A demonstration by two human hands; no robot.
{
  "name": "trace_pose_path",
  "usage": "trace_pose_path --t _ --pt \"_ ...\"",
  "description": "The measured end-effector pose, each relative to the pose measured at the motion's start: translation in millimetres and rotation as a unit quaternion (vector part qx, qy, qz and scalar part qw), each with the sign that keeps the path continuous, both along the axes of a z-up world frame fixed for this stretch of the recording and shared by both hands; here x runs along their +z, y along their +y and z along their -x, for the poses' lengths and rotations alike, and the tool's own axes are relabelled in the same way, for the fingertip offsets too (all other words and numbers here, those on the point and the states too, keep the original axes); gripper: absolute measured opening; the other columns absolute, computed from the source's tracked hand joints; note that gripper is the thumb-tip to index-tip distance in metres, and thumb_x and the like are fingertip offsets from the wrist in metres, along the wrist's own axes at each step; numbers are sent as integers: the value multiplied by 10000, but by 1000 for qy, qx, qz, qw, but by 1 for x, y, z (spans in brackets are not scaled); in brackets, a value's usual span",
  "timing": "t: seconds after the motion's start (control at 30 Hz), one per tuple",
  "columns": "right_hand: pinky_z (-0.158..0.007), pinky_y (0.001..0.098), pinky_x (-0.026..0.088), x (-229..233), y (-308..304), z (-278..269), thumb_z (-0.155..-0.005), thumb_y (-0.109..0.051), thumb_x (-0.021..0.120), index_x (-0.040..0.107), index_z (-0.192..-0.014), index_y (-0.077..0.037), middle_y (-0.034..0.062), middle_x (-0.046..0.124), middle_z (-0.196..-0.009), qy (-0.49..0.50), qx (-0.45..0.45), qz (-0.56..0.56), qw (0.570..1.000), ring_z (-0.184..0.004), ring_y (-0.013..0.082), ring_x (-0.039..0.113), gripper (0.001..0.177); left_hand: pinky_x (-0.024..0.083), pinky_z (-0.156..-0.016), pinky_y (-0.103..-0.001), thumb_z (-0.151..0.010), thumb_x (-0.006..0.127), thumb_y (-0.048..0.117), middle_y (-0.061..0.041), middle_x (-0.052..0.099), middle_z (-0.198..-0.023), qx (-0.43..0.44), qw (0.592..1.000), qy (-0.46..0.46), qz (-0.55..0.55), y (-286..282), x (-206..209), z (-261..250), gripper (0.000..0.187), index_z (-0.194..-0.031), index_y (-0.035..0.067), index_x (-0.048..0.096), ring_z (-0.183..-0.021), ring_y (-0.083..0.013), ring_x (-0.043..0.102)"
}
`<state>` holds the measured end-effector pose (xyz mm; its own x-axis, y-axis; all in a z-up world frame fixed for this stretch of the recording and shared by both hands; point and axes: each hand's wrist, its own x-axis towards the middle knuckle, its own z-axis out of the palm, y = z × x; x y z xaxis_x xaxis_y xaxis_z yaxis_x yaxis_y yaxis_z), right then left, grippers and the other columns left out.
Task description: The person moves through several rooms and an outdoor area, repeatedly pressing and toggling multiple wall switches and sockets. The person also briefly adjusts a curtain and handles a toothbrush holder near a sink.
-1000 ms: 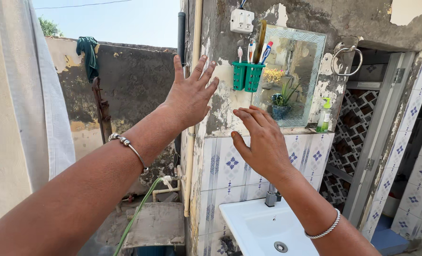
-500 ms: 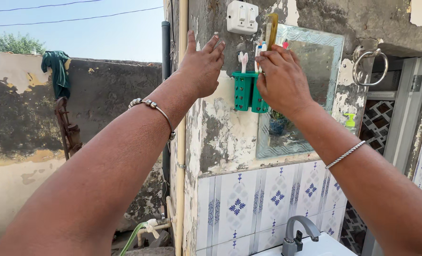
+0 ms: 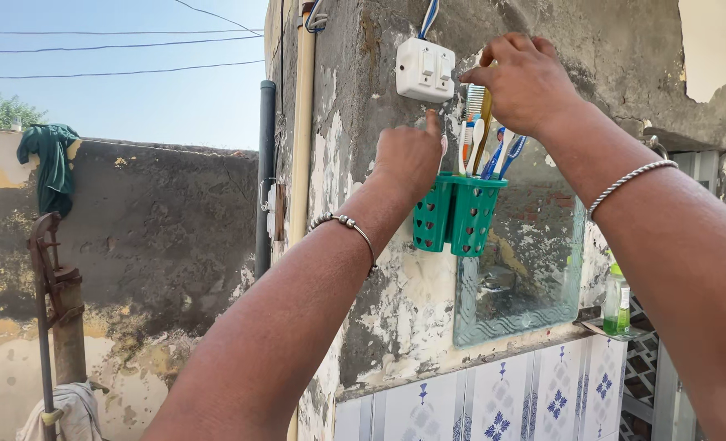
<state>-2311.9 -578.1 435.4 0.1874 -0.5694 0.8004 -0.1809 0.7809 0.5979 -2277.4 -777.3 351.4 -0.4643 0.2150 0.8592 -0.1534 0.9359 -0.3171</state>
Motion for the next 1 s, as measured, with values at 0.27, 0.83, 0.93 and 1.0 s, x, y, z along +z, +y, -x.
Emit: trace_pose_path --t 0.27,0.83,0.93,1.0 --pt "-1158 612 281 27 -15 27 -1004 -199 520 634 -1408 -409 54 589 -1282 -14 -127 14 992 -1370 271 448 469 606 -669 -449 -937 591 155 -89 753 -1096 52 995 -3 -86 16 38 17 849 -1618 -19 114 -929 -242 754" --pt "-1188 681 163 28 -45 57 -878 -94 663 536 -1499 -340 62 544 -1378 -53 -136 13 989 -1441 276 371 680 618 -608 -455 -929 632 176 -87 761 -1081 146 988 6 -44 -5 51 21 909 -1647 83 83 -886 -238 760" --pt "-1184 707 157 26 -46 56 -891 -141 680 524 -1505 -373 58 553 -1354 -73 -153 13 985 -1432 278 380 675 621 -607 -448 -908 649 177 -92 758 -1088 148 988 5 -38 -6 51 23 937 -1645 70 81 -898 -238 756" --pt "-1181 719 156 25 -46 55 -894 -208 692 523 -1505 -382 62 556 -1352 -75 -150 18 986 -1422 286 391 658 619 -612 -442 -896 659 177 -98 756 -1094 154 988 0 -35 -6 52 23 956 -1646 62 77 -905 -239 753"
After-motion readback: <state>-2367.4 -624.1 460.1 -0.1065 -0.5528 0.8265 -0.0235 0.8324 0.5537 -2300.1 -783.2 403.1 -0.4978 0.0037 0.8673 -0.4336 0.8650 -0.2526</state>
